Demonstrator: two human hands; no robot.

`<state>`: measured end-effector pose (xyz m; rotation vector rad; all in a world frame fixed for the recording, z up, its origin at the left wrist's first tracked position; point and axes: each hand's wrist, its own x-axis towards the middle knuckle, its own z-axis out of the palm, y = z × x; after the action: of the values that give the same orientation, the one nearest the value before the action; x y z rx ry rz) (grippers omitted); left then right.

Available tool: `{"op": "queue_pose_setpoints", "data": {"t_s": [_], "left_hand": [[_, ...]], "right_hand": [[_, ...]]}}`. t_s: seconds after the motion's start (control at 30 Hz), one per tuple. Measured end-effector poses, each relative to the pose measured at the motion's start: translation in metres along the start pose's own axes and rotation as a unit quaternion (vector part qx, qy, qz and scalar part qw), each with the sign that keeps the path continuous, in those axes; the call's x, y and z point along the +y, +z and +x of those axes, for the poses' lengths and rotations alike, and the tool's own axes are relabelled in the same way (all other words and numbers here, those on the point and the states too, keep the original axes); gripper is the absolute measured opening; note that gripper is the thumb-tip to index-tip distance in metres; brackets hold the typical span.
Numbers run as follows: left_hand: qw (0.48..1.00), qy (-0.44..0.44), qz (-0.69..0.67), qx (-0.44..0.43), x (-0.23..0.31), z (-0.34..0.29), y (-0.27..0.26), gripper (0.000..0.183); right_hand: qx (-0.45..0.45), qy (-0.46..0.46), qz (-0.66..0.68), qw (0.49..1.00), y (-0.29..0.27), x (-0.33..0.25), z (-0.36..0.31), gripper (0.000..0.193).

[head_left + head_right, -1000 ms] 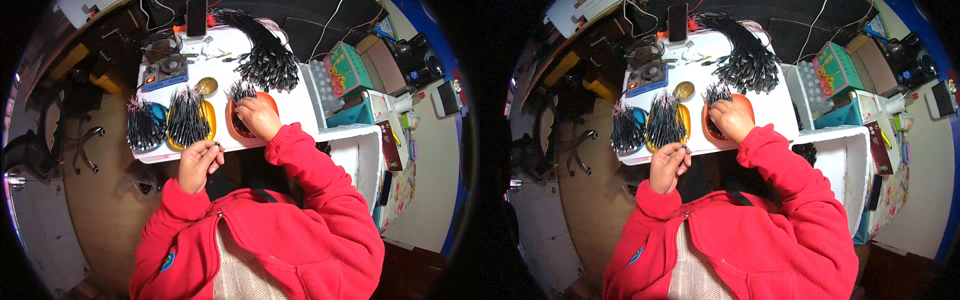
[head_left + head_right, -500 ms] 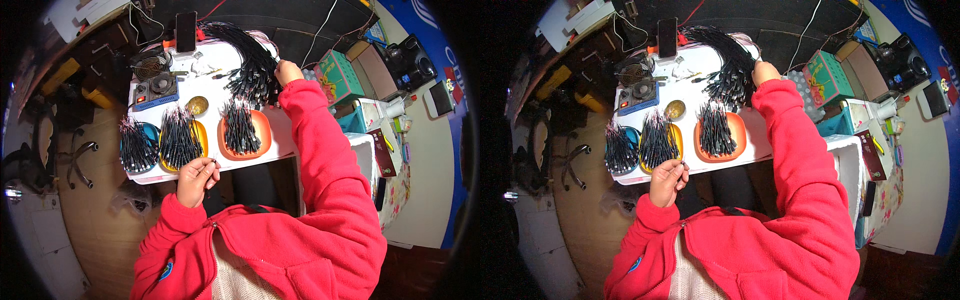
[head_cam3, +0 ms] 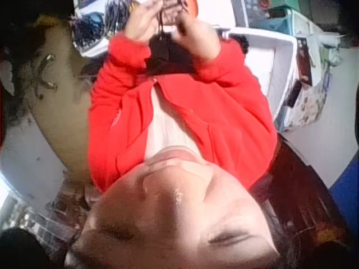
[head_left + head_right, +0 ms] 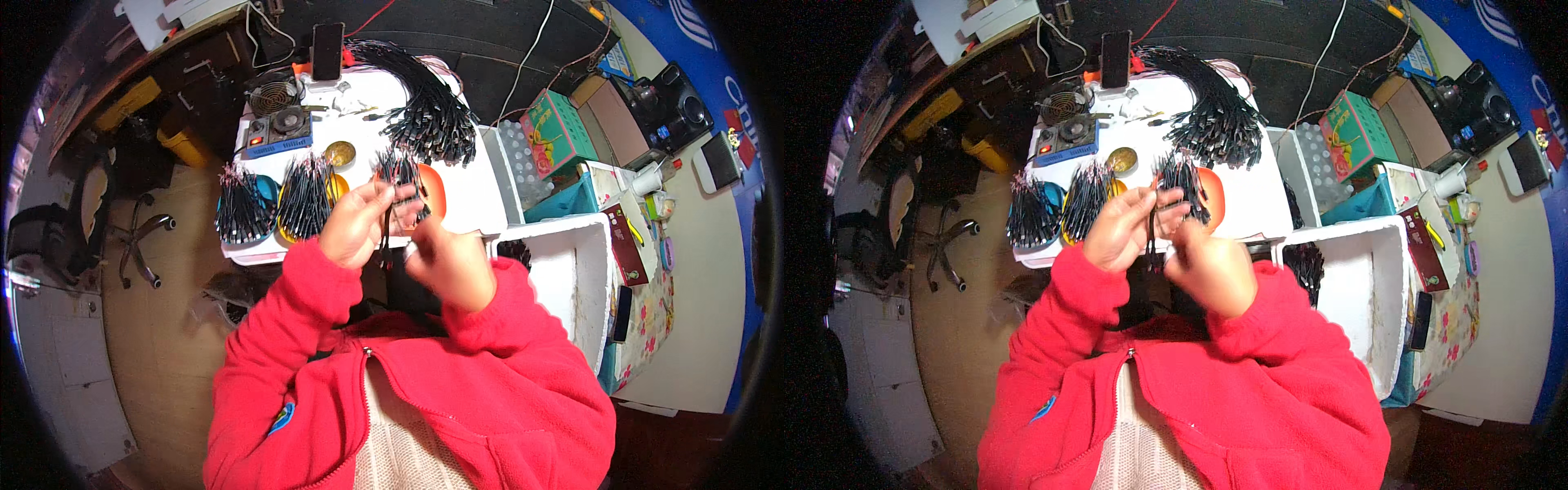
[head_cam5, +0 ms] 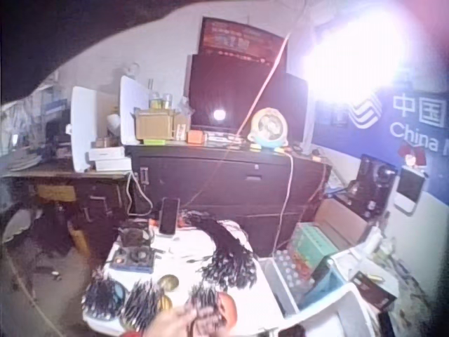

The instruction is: The person repeatedly strips the ends of black wires, applies solder to the exposed strands, and places the finished wires into a tray. The process is repeated for multiple wires throughout the clip.

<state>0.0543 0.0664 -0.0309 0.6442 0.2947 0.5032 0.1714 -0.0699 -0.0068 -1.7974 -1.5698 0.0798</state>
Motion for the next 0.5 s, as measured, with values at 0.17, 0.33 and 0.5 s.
{"op": "queue_pose_setpoints", "data": {"t_s": [0.17, 0.33, 0.5], "left_hand": [[0.978, 0.168, 0.119, 0.042, 0.05, 0.015, 0.011, 0.018], [0.937, 0.273, 0.213, 0.046, 0.046, -0.037, 0.028, 0.014], [0.934, 0.268, 0.224, 0.077, 0.019, -0.069, 0.029, 0.013]], "right_hand": [[-0.079, -0.107, 0.036, 0.99, 0.059, -0.005, -0.05, 0.018], [-0.195, -0.079, 0.216, 0.953, 0.068, 0.004, -0.049, 0.018], [-0.083, 0.059, 0.565, 0.819, 0.017, -0.003, 0.015, 0.021]]}}
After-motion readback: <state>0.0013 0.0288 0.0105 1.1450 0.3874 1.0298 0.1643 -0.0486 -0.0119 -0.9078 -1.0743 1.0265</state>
